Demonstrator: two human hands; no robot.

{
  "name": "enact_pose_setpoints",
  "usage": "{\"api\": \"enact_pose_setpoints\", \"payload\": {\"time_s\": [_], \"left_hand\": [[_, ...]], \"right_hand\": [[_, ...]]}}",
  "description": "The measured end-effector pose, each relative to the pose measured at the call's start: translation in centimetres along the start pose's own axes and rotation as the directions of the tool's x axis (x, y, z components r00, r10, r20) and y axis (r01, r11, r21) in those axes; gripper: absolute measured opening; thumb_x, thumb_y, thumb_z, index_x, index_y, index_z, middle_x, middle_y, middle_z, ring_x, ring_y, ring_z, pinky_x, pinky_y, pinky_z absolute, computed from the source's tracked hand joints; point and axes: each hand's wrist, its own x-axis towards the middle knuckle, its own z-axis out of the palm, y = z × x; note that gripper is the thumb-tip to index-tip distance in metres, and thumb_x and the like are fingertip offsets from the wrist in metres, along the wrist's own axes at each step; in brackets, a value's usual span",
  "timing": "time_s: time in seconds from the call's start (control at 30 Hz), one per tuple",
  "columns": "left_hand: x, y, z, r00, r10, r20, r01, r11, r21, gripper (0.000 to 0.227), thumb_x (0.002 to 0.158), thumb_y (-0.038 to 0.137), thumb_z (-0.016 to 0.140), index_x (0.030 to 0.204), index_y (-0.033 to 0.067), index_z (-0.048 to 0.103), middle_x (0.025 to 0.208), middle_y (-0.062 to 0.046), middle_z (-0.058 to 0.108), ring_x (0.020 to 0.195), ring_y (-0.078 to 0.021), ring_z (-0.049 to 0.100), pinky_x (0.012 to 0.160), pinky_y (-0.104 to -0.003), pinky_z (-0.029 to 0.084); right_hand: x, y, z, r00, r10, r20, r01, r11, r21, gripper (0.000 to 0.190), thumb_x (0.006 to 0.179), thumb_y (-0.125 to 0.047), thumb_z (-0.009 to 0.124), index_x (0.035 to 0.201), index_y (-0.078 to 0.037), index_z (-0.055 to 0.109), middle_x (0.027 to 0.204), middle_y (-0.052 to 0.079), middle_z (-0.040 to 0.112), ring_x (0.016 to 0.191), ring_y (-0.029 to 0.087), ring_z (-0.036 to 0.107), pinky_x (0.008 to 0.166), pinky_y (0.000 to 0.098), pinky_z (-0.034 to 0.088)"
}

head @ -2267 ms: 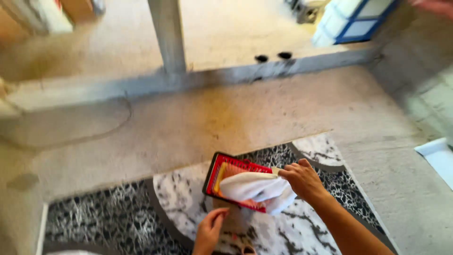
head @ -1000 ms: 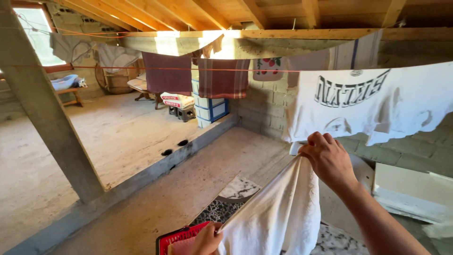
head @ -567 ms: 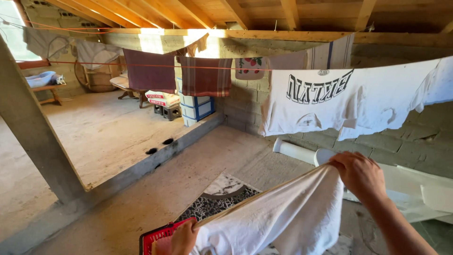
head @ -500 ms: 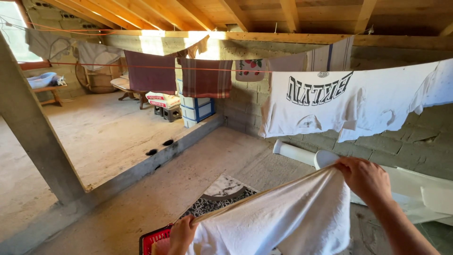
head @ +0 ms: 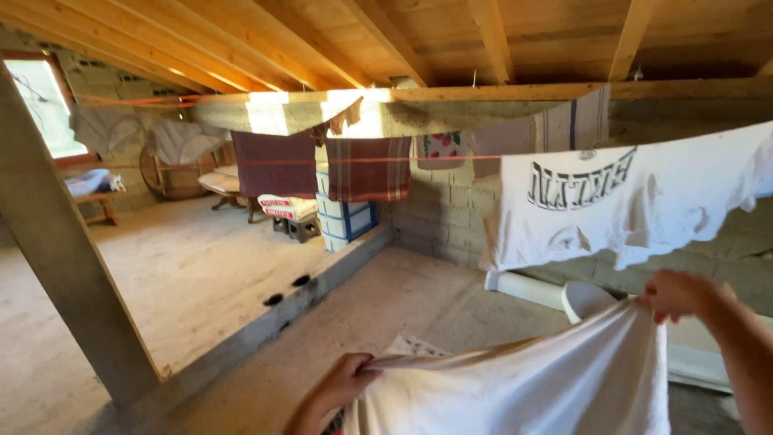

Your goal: Hanging various pieces of laundry on a clothesline from a basket

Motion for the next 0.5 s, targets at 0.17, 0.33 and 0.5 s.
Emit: {"api": "enact_pose_setpoints", "payload": {"time_s": [0.17, 0.33, 0.5], "left_hand": [[1.5, 2.7, -7.7, 0.978, 0.07, -0.196, -0.106, 0.978, -0.177, 0.029, 0.096, 0.025, 0.073, 0.072, 0.0187, 0.056, 0.063, 0.01, 0.042, 0.058, -0.0042, 0.041, 0.052, -0.029, 0.028], [2.5, 11.3, -18.1, 0.722, -0.01, -0.692, -0.229, 0.94, -0.253, 0.023, 0.089, 0.026, 0.061, 0.071, 0.0155, 0.05, 0.065, 0.002, 0.043, 0.063, -0.0116, 0.042, 0.058, -0.035, 0.031], [1.4, 12.1, -22.5, 0.646, -0.229, -0.728, -0.243, 0.842, -0.481, 0.022, 0.098, 0.025, 0.059, 0.101, 0.0097, 0.075, 0.071, 0.001, 0.054, 0.063, -0.009, 0.043, 0.057, -0.03, 0.036]], "right_hand": [[1.2, -15.5, -17.9, 0.83, -0.071, -0.553, 0.036, 0.997, -0.074, 0.044, 0.088, -0.041, 0.061, 0.125, -0.022, 0.073, 0.134, 0.015, 0.073, 0.121, 0.046, 0.07, 0.09, 0.0591, 0.059], [-7.2, -38.3, -28.3, 0.201, -0.478, -0.855, 0.88, 0.471, -0.057, 0.06, 0.104, -0.032, 0.055, 0.157, -0.022, 0.028, 0.153, 0.014, 0.051, 0.136, 0.038, 0.049, 0.103, 0.0451, 0.038], [-10.2, -46.6, -23.7, -0.197, -0.695, -0.691, 0.89, 0.169, -0.424, 0.049, 0.096, -0.017, 0.067, 0.141, -0.004, 0.054, 0.142, 0.02, 0.058, 0.127, 0.039, 0.056, 0.108, 0.0479, 0.04]]}}
